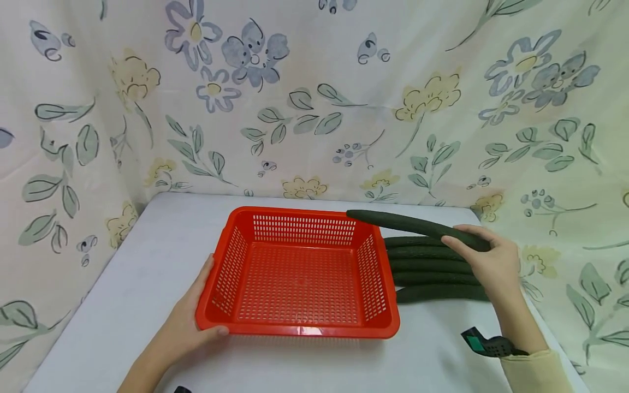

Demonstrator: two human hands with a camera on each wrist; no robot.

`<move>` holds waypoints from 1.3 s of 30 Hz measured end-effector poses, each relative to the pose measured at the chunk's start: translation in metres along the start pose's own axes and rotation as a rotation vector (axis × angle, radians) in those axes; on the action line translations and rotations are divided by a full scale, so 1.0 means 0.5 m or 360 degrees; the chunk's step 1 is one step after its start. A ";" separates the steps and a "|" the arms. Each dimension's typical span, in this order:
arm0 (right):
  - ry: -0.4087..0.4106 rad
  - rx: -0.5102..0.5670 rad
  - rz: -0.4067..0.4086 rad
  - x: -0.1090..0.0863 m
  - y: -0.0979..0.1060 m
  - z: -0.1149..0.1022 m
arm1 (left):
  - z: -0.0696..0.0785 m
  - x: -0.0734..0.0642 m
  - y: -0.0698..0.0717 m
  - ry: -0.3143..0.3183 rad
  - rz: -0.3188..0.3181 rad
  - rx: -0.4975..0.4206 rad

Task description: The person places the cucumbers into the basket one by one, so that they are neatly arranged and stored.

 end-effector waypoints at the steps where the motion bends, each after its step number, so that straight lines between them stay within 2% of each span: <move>1: 0.0048 -0.0005 -0.0002 0.004 -0.010 -0.013 | 0.000 0.000 0.000 0.0003 -0.0005 -0.0004; 6: 0.0255 -0.0041 -0.0044 0.020 -0.060 -0.076 | 0.003 0.005 0.003 -0.0036 -0.0021 0.0004; 12: 0.0428 -0.0091 -0.0159 0.032 -0.128 -0.144 | 0.004 0.008 0.004 -0.0096 -0.0024 0.0010; 20: 0.0646 -0.0088 -0.0251 0.049 -0.225 -0.195 | 0.005 0.007 0.004 -0.0101 -0.0023 -0.0011; 27: 0.0691 -0.0158 -0.0283 0.041 -0.279 -0.229 | 0.005 0.008 0.001 -0.0126 -0.0001 -0.0017; 39: 0.0629 -0.0251 -0.0380 0.010 -0.366 -0.261 | 0.006 0.000 0.003 -0.0118 0.0027 0.0005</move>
Point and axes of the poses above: each hand's wrist, its own x-axis towards the middle knuckle, its own y-axis out of the back of the hand, z = x × y, the point moved 3 cm from there along x, towards the middle knuckle, and after that the axes turned 5 degrees about x, right-handed, at the moved point
